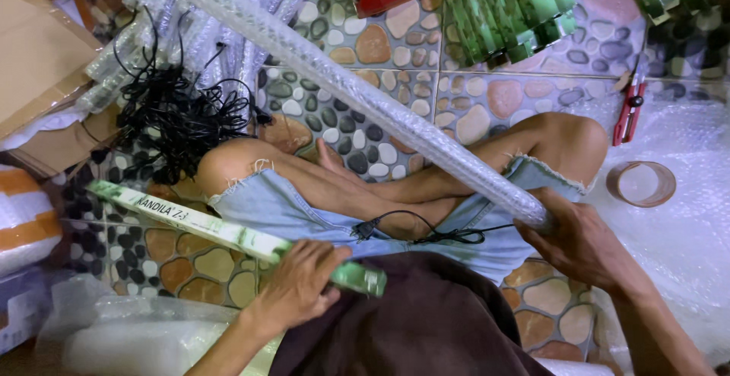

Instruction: The person sits on the floor and repeatedly wraps long cylindrical items in bubble wrap, secures them with tape, and places them aside. The person handles bubble wrap, tape, and cylindrical items labeled KANDILA Z-3.

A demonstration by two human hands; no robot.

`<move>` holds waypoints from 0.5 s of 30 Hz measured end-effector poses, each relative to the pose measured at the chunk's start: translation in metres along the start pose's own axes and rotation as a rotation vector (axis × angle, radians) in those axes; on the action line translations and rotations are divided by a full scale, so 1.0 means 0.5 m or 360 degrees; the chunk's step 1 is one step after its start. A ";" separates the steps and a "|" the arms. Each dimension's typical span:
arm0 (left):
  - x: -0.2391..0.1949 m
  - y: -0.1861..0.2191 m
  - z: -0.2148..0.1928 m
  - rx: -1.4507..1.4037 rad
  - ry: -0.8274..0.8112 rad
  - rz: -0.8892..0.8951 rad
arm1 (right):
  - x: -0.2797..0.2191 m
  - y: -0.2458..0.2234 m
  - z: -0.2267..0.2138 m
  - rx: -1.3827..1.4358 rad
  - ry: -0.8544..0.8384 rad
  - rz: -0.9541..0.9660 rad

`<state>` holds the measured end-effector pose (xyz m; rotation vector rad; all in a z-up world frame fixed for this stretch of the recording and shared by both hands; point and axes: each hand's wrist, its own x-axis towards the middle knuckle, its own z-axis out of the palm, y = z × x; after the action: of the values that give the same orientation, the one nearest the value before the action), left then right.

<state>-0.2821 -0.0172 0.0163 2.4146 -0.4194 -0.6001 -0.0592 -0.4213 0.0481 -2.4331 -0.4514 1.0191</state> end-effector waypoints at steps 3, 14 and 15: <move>0.046 -0.036 -0.074 0.0464 0.0513 0.0071 | -0.022 0.019 -0.034 -0.0012 0.0174 -0.0102; 0.131 -0.098 -0.267 0.0782 0.1144 0.0162 | -0.142 0.258 -0.007 0.0066 0.0685 0.0375; 0.137 -0.113 -0.274 0.0783 0.1147 0.0160 | -0.145 0.260 -0.008 0.0065 0.0686 0.0372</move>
<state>-0.1458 0.0626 0.0567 2.8235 -0.3951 0.4824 -0.0895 -0.5649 0.0236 -2.6125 -0.0009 0.5511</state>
